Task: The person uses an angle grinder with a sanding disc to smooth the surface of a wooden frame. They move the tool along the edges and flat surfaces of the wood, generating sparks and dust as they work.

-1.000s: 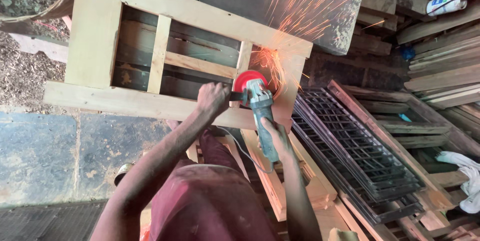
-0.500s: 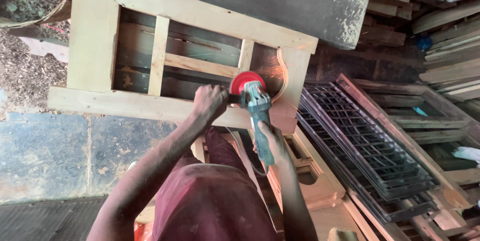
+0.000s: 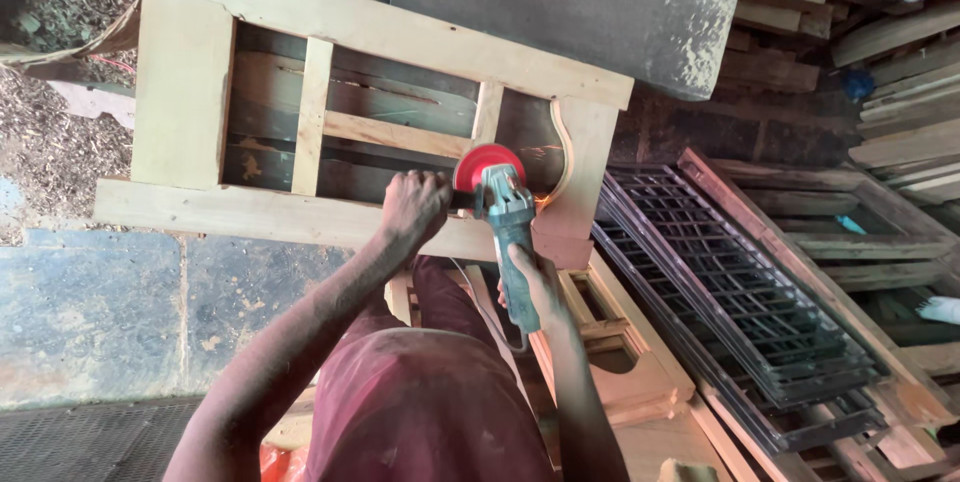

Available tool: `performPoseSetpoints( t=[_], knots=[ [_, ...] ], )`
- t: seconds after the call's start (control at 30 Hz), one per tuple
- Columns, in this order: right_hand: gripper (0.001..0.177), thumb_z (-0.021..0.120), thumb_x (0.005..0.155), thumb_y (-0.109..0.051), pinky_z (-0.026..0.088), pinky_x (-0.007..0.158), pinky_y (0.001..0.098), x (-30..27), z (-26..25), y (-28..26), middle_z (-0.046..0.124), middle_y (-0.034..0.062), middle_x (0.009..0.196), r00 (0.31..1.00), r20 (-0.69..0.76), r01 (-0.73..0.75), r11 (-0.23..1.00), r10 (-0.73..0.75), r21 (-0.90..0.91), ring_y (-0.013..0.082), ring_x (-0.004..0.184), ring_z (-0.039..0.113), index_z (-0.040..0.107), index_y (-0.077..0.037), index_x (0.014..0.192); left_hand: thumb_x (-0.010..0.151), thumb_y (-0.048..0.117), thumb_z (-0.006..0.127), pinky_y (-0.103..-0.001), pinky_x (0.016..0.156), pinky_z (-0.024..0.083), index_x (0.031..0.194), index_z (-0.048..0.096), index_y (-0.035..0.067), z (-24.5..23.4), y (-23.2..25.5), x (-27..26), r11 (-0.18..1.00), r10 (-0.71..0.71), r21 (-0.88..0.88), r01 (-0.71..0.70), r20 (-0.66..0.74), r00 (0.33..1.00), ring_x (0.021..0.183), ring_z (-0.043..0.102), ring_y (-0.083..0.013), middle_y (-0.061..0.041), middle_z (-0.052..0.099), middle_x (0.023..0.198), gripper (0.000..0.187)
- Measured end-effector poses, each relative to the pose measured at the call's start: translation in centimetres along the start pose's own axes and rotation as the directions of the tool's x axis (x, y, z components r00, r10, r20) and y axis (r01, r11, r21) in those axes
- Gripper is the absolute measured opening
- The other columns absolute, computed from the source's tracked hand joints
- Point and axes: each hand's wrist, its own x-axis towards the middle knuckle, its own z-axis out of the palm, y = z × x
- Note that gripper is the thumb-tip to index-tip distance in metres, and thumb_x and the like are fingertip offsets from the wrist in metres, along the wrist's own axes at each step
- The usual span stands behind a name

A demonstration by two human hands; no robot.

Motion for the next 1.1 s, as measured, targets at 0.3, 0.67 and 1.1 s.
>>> performPoseSetpoints(
  t=[0.3,0.67,1.1],
  knots=[
    [0.051,0.069,0.09,-0.051,0.053,0.047,0.0324,-0.4,-0.7,1.5,0.064,0.0107,0.066,1.0,-0.005,-0.018,1.0,0.018,0.017,0.0195,0.049,0.064,0.065,-0.001,0.098,0.089,0.017,0.059,-0.039,0.063,0.056,0.093,0.07,0.008,-0.3,0.9,-0.9,1.0,-0.012,0.003,0.012,0.073,0.997,0.079,0.074,-0.0254,-0.009,0.074,0.083,0.015],
    [0.06,0.069,0.089,-0.056,0.056,0.049,0.0322,3.5,-1.3,-1.0,0.065,0.0116,0.067,1.0,-0.008,0.018,0.999,-0.018,-0.033,0.0194,0.052,0.066,0.063,0.003,0.096,0.087,0.017,0.065,-0.041,0.069,0.055,0.088,0.074,0.013,0.3,-1.4,3.7,0.999,-0.03,-0.023,0.031,0.038,0.999,0.084,0.072,-0.0276,-0.009,0.074,0.089,0.01],
    [0.059,0.068,0.087,-0.059,0.056,0.048,0.0329,3.1,-0.1,-2.7,0.065,0.0112,0.066,1.0,-0.015,-0.018,1.0,0.018,0.002,0.02,0.05,0.066,0.064,0.0,0.095,0.09,0.023,0.062,-0.04,0.068,0.055,0.094,0.074,0.018,0.3,-1.9,5.3,0.997,0.042,0.057,-0.046,0.08,0.996,0.084,0.072,-0.0247,-0.006,0.074,0.092,0.014]
  ],
)
